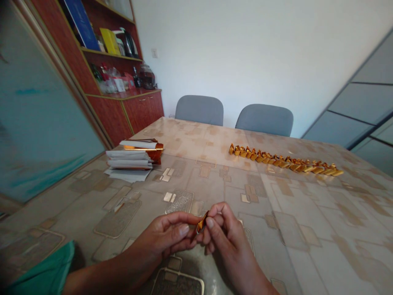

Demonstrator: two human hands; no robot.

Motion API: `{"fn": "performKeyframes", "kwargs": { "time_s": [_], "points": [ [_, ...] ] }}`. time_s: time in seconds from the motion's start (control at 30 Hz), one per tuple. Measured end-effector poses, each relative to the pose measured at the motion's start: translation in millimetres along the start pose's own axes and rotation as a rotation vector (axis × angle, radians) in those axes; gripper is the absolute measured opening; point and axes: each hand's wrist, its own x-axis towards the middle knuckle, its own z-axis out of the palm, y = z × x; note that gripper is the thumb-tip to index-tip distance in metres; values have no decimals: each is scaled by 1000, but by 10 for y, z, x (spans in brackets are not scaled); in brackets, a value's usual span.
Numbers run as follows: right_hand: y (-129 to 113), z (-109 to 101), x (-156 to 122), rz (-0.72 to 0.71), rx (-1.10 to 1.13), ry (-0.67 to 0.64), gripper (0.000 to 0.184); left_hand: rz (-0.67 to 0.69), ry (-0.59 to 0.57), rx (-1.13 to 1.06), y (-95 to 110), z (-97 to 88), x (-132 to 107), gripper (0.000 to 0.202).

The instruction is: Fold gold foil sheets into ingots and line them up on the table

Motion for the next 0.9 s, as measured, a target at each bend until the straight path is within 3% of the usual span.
{"fn": "performKeyframes", "kwargs": {
  "time_s": [0.17,0.4,0.6,0.8,0.9],
  "points": [
    [-5,34,-23,19,12,-21,20,6,20,24,-15,-23,19,33],
    [30,108,-52,23,87,-89,24,56,-37,24,-48,-33,39,33],
    [59,141,-63,33,-87,3,26,51,-29,50,-71,-72,24,36],
    [-21,155,-47,6,-188,77,22,112,177,229,-43,-53,46,39],
    [-53,172,-46,-20,-194,102,19,45,156,262,-30,-30,35,40]
  ]
}}
